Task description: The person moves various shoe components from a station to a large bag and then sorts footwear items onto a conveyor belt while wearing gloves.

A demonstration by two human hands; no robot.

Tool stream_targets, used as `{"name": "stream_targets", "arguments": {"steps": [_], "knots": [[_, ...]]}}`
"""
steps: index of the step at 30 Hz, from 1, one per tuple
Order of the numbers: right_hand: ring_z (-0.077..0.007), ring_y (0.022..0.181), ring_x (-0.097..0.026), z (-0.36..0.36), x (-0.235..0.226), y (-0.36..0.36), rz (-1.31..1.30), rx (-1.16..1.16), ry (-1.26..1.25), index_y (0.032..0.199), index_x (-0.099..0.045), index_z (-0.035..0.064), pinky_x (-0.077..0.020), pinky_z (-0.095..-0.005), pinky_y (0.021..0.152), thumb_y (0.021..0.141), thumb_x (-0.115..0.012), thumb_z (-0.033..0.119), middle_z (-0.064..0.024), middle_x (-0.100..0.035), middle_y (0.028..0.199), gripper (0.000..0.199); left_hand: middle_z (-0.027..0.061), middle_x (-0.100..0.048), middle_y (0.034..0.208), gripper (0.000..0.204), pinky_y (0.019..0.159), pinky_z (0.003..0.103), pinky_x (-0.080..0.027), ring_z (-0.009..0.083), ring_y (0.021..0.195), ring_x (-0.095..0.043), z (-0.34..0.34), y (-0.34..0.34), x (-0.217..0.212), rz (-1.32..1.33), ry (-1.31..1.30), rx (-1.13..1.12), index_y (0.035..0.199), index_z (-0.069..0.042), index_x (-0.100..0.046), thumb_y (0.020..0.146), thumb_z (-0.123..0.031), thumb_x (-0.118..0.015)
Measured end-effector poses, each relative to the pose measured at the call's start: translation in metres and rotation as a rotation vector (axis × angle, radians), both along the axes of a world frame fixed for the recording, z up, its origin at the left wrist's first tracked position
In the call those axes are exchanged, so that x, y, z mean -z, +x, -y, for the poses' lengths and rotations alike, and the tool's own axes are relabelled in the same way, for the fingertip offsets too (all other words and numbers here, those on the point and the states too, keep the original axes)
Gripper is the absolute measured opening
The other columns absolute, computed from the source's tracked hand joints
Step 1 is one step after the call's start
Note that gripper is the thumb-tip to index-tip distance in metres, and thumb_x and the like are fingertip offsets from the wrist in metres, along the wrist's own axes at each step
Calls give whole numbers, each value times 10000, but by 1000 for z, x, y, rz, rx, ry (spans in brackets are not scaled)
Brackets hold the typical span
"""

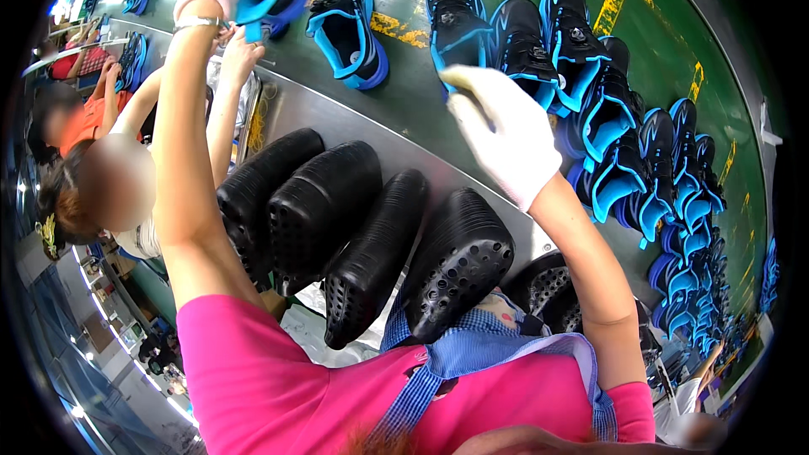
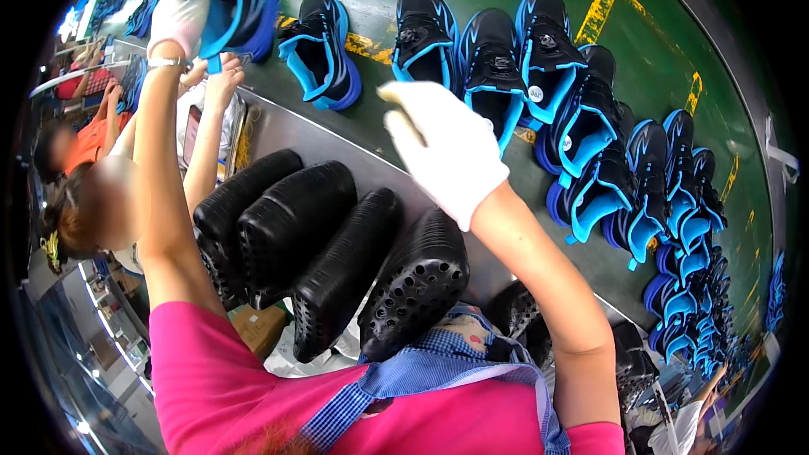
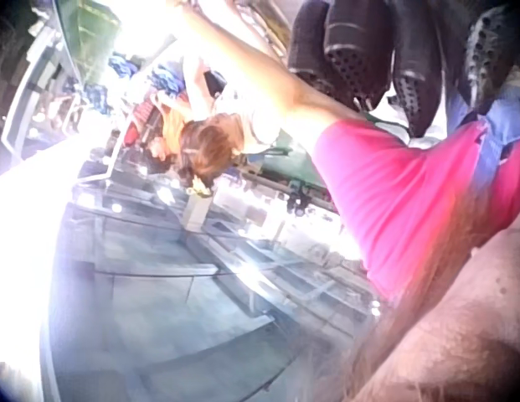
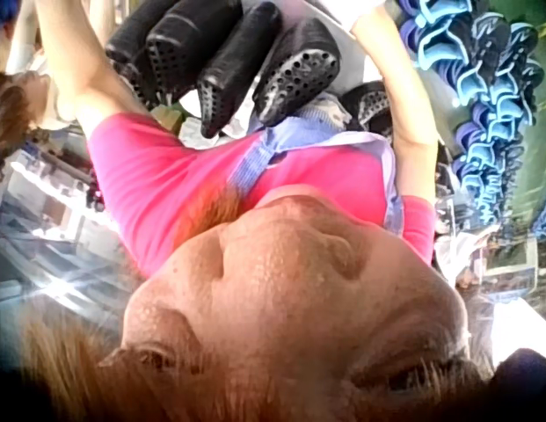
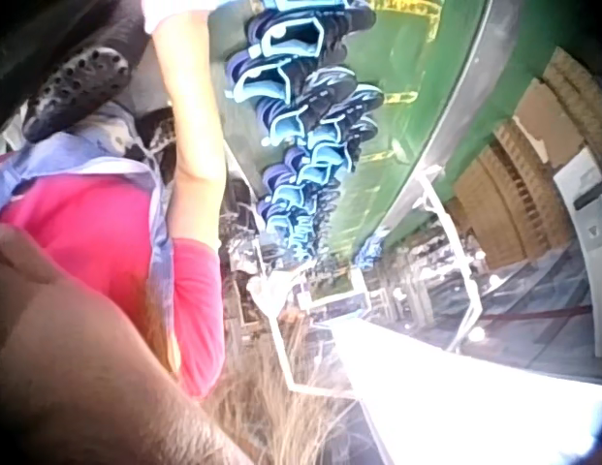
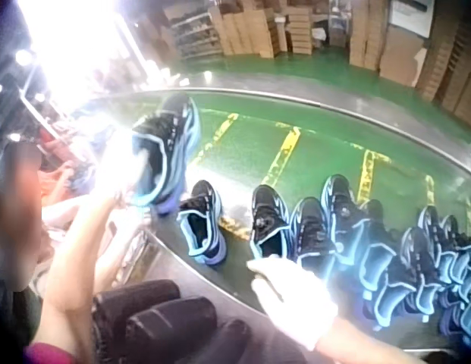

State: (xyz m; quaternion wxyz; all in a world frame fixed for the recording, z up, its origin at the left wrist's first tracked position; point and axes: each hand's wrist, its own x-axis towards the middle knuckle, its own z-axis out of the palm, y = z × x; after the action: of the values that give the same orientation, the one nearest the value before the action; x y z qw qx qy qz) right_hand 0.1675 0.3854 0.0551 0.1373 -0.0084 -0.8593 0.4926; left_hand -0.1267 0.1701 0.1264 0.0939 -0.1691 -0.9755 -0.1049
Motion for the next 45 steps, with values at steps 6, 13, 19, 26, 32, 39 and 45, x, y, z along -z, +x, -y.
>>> {"name": "stream_targets", "arguments": {"steps": [6, 13, 19, 26, 32, 39, 45], "knots": [[-294, 959, -602, -28, 28, 33, 121, 87, 205, 1067, -594, 56, -484, -346, 833, 844, -569, 89, -135, -613, 1027, 227, 208, -610, 1082, 539, 867, 433, -456, 407, 1007, -571, 33, -72, 91, 17, -71, -46, 1357, -392, -358, 862, -284, -541], [-290, 951, -587, -28, 66, 17, 121, -4, 377, 1156, -492, 47, -504, -401, 781, 853, -542, 144, -132, -525, 1123, 322, 232, -550, 1219, 771, 961, 394, -428, 355, 1163, -520, 5, -41, 135, 281, -403, -306, 1370, -23, -344, 777, -417, -639], [-316, 990, -579, -25, 74, -17, 599, -234, 265, 1179, -498, 98, -484, -395, 825, 859, -506, 213, -99, -532, 1193, 340, 109, -642, 885, 741, 590, 269, -513, 165, 652, -622, -7, 24, 104, 793, -369, 120, 1413, -123, -332, 768, -255, -672], [-346, 989, -588, -25, 62, -15, 641, -242, 247, 1098, -547, 60, -480, -402, 852, 866, -527, 295, -154, -555, 1149, 331, 87, -635, 1096, 499, 822, 274, -489, 148, 949, -592, -25, 48, 148, 770, 186, -55, 1285, -119, -528, 803, -127, -655], [-345, 912, -604, -9, 97, 7, 428, -196, 303, 1047, -539, 20, -501, -402, 788, 891, -527, 239, -199, -543, 1038, 269, 126, -596, 1196, 583, 950, 282, -412, 230, 1098, -572, -55, 109, 164, 615, 84, 342, 1323, -92, -466, 778, -154, -664], [-343, 940, -602, -37, 45, 48, 191, 21, 226, 1027, -586, 41, -488, -422, 812, 872, -507, 223, -195, -580, 1040, 252, 164, -598, 1102, 576, 861, 340, -467, 289, 973, -597, -33, 113, 125, 259, -377, 368, 1276, -91, -475, 764, -241, -692], [-345, 889, -604, -113, 35, 152, 443, 447, 459, 986, -588, 64, -504, -433, 728, 872, -455, 189, -191, -617, 911, 215, 207, -601, 899, 346, 769, 434, -464, 376, 874, -577, -176, 231, 76, 426, -71, 861, 1144, -74, -545, 835, -221, -597]]}}
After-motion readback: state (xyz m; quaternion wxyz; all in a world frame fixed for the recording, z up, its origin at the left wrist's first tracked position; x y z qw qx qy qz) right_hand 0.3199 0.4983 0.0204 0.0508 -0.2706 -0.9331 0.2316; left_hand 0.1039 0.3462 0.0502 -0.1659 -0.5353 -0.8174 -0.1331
